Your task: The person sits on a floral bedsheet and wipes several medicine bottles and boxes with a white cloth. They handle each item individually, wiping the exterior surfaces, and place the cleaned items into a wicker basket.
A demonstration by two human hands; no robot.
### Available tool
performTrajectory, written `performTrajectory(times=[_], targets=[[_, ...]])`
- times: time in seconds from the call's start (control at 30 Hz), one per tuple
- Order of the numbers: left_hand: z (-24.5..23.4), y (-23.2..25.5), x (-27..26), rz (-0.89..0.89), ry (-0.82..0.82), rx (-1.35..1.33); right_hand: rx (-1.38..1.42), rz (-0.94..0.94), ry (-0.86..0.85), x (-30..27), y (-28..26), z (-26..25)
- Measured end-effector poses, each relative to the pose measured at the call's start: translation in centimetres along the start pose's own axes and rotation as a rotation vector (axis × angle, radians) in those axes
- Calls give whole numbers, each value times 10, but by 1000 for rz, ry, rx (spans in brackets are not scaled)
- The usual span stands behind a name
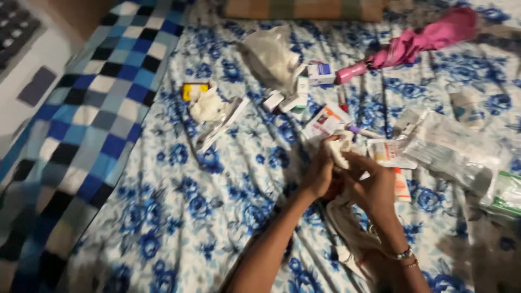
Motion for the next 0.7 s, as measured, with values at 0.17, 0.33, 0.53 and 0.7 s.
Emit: performTrajectory(times=[0.17,0.33,0.53,0.7], targets=[[5,11,3,28,27,-31,-8,-153,120,-14,-18,-3],[1,4,6,-59,131,-84,-70,-352,110,-40,-47,17],[-6,-8,-7,-225,209,15,-323,-436,110,-72,-49,36],[-2,3,-41,-405,188,-517,-409,-350,65,-98,-51,28]])
Point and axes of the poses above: each hand's wrist, its own x-axis towards the middle knuckle, its own z-axis out of the palm, y = z × x, the point moved 5 cm from there along x, towards the middle knuckle, and after that the axes turned 1 degree about y, right-handed, at the moved point
